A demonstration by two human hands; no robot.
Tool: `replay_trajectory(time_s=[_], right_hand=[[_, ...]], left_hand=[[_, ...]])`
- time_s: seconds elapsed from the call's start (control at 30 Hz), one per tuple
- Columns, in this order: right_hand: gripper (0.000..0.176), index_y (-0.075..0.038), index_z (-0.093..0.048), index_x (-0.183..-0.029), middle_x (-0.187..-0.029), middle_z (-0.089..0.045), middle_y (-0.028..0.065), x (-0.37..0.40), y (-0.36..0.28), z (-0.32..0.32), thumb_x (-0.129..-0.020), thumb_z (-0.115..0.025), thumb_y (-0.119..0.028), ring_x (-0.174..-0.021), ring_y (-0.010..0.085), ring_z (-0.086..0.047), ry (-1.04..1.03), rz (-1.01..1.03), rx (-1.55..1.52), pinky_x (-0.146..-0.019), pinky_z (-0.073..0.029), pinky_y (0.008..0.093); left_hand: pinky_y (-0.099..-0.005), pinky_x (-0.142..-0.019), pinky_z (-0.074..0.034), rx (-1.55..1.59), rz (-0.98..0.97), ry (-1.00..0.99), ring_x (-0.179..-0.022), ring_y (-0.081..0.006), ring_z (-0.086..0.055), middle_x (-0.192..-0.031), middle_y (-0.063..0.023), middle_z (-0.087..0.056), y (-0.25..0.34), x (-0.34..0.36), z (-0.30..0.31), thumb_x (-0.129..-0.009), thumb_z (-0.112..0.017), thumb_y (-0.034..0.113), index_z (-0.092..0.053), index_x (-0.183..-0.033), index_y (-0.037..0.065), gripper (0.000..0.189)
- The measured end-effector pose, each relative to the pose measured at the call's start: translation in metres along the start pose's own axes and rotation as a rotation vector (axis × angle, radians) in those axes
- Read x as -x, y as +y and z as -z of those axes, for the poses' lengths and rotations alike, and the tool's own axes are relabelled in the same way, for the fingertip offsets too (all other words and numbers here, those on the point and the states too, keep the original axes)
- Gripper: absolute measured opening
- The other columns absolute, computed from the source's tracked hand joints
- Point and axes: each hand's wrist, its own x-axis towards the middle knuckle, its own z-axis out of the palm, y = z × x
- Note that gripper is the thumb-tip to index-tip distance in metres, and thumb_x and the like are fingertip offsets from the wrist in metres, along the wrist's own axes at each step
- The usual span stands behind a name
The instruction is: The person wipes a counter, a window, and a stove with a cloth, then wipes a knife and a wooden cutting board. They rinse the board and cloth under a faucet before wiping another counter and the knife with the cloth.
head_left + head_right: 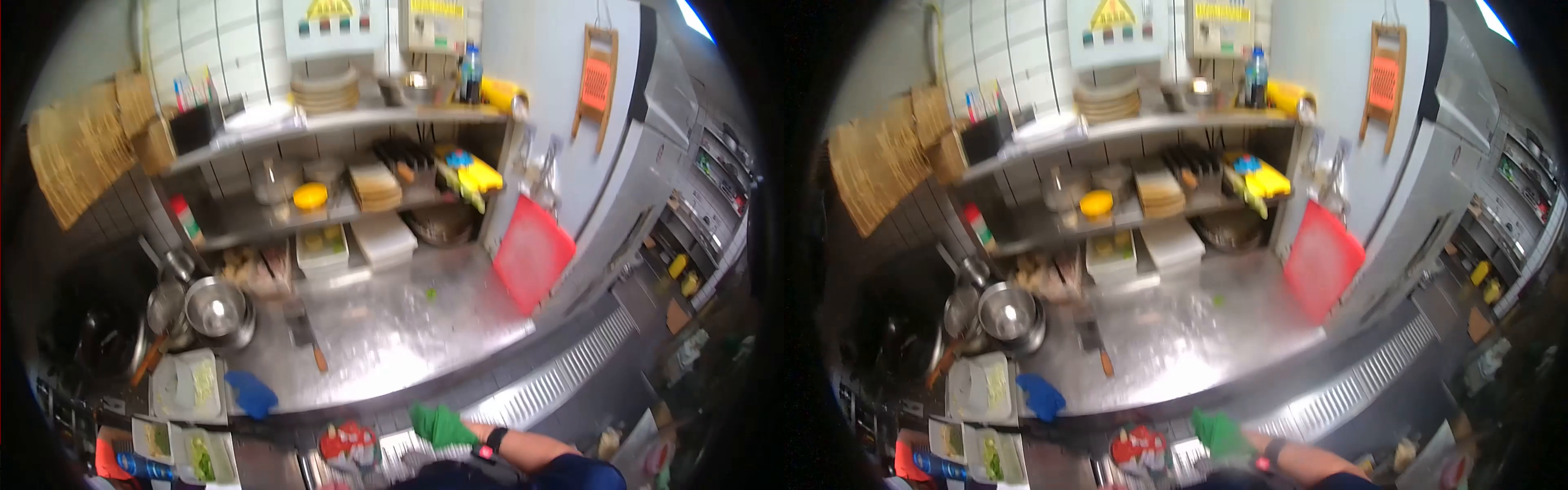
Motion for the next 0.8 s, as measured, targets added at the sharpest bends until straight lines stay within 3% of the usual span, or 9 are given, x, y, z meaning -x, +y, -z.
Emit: replay_trajectory(time_s=[0.03,0.07,0.13,0.2,0.33,0.5,0.6,0.8], right_hand=[[0.025,0.001,-0.068,-0.099,-0.090,-0.064,0.0155,0.003,-0.003,-0.010,-0.080,-0.070,-0.015,-0.091,0.0346,-0.064,0.044,0.026,-0.004,-0.103,-0.044,0.0490],[0.025,0.001,-0.068,-0.099,-0.090,-0.064,0.0156,0.007,-0.004,-0.022,-0.080,-0.070,-0.015,-0.091,0.0347,-0.064,0.099,0.047,-0.013,-0.103,-0.044,0.0490],[0.025,0.001,-0.068,-0.100,-0.090,-0.064,0.0159,0.015,-0.005,-0.036,-0.080,-0.070,-0.015,-0.091,0.0348,-0.064,0.231,0.056,-0.038,-0.103,-0.044,0.0492],[0.025,0.001,-0.068,-0.100,-0.090,-0.064,0.0161,0.029,0.000,-0.039,-0.081,-0.070,-0.015,-0.091,0.0349,-0.064,0.391,0.059,-0.071,-0.103,-0.044,0.0493],[0.025,0.001,-0.068,-0.100,-0.090,-0.064,0.0166,0.060,0.018,-0.011,-0.081,-0.070,-0.015,-0.090,0.0351,-0.064,0.747,0.090,-0.077,-0.103,-0.043,0.0495],[0.025,0.001,-0.068,-0.100,-0.090,-0.064,0.0172,0.068,0.054,0.076,-0.081,-0.069,-0.016,-0.090,0.0353,-0.064,1.143,0.154,0.032,-0.103,-0.043,0.0498],[0.025,0.001,-0.068,-0.100,-0.090,-0.064,0.0174,0.051,0.080,0.146,-0.081,-0.069,-0.016,-0.090,0.0355,-0.064,1.247,0.151,0.109,-0.103,-0.043,0.0499],[0.023,0.005,-0.070,-0.103,-0.100,-0.064,0.0280,-0.026,0.150,0.253,-0.094,-0.055,-0.011,-0.108,0.0463,-0.059,1.408,-0.247,0.590,-0.113,-0.027,0.0597]], left_hand=[[-0.0378,-0.093,-0.051,-0.061,-0.064,-0.058,-0.105,-0.0244,-0.064,-0.114,-0.0144,-0.067,-0.004,-0.017,0.020,-0.104,-0.055,0.020,-0.063,-0.113,-0.005,0.028],[-0.0351,-0.093,-0.050,-0.050,-0.069,-0.073,-0.105,-0.0228,-0.064,-0.118,-0.0131,-0.066,0.007,-0.021,0.023,-0.100,-0.056,0.009,-0.056,-0.128,-0.006,0.032],[-0.0306,-0.079,-0.056,-0.039,-0.197,-0.079,-0.083,-0.0183,-0.069,-0.094,-0.0115,-0.072,0.014,-0.045,0.029,-0.101,-0.058,0.013,-0.067,-0.108,-0.006,0.022],[-0.0367,-0.082,-0.058,-0.070,-0.188,-0.116,-0.090,-0.0252,-0.070,-0.099,-0.0146,-0.070,0.026,-0.058,0.031,-0.102,-0.056,0.019,-0.062,-0.112,-0.003,0.025],[-0.0370,-0.084,-0.058,-0.098,-0.121,-0.135,-0.091,-0.0255,-0.070,-0.101,-0.0159,-0.070,0.040,-0.073,0.010,-0.102,-0.056,0.019,-0.061,-0.114,-0.004,0.027],[-0.0376,-0.086,-0.057,-0.174,-0.110,-0.183,-0.094,-0.0261,-0.071,-0.105,-0.0175,-0.071,0.039,-0.095,-0.044,-0.101,-0.058,0.019,-0.061,-0.115,-0.005,0.028],[-0.0379,-0.087,-0.057,-0.242,-0.111,-0.143,-0.095,-0.0266,-0.071,-0.106,-0.0181,-0.071,0.033,-0.120,-0.085,-0.101,-0.059,0.019,-0.061,-0.117,-0.005,0.029],[-0.0373,-0.086,-0.057,-0.264,-0.087,-0.085,-0.095,-0.0255,-0.071,-0.108,-0.0182,-0.071,0.036,-0.173,-0.187,-0.099,-0.063,0.023,-0.063,-0.117,-0.005,0.033]])
